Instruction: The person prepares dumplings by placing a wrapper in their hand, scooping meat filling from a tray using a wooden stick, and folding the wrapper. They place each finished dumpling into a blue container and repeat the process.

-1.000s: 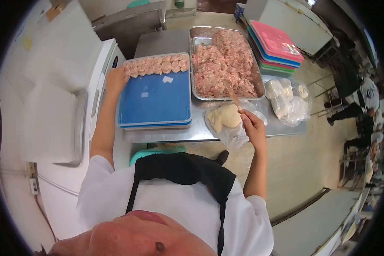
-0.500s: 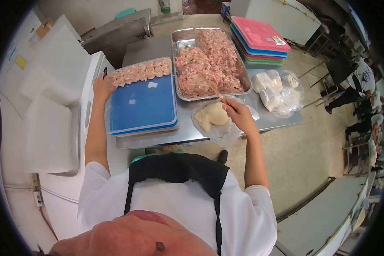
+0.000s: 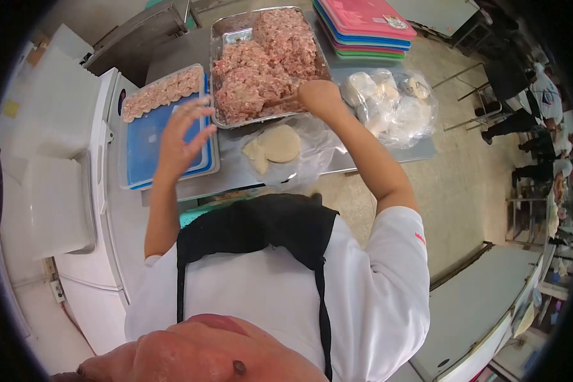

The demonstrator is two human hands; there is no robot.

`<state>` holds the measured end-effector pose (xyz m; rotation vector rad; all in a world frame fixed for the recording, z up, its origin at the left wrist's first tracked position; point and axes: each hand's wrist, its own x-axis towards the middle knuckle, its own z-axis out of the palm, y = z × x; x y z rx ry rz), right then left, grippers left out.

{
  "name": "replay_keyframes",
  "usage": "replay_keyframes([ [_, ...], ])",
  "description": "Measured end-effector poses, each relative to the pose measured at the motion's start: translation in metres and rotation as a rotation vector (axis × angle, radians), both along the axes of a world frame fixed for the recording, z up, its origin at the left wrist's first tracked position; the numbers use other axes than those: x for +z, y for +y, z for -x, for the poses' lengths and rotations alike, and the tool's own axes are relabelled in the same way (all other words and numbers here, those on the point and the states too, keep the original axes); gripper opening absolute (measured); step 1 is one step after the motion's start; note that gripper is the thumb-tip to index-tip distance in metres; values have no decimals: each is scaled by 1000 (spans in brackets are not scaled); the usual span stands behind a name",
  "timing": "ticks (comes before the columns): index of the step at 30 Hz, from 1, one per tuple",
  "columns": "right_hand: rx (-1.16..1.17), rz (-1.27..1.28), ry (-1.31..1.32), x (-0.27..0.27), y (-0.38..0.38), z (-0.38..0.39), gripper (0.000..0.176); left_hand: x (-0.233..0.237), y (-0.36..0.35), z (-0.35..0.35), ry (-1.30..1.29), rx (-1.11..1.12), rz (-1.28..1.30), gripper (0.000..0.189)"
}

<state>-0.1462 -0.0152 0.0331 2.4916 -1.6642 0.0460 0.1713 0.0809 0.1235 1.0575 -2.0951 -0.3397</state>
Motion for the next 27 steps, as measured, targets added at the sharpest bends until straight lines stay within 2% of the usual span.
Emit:
replay_keyframes([
  [1, -9, 24, 2, -3, -7, 14, 22, -14, 3, 12, 20, -15, -27, 28],
  [4, -20, 72, -20, -12, -28, 47, 21, -61, 9, 37, 64, -8, -359, 24],
  [7, 28, 68, -45, -10, -42, 62, 20, -110, 16, 52, -202, 145, -569, 23],
  [12, 264, 17, 39, 63, -35, 54, 20, -160, 30, 74, -120, 375, -464, 24],
  [14, 324, 23, 41, 44, -49, 45, 19, -172, 35, 76, -73, 446, -476, 24],
  [16, 416, 26, 19, 13, -48, 37, 18, -168, 35, 76, -50, 488, -506, 24],
  [17, 478, 29, -8, -6, -38, 32, 17, -179, 34, 72, -36, 490, -404, 23],
  [18, 542, 35, -37, -11, -31, 29, 17, -172, 33, 76, 24, 509, -421, 22],
  [21, 609, 26, -62, -13, -22, 43, 17, -155, 38, 86, 195, 542, -456, 20],
  [24, 470, -139, -7, 23, -48, 51, 16, -146, 33, 101, 298, 562, -365, 22],
  [25, 482, -109, 18, 21, -56, 49, 17, -143, 30, 112, 298, 584, -300, 21],
  [27, 573, -45, -114, -2, -53, 36, 18, -137, 25, 127, 269, 568, -206, 19],
])
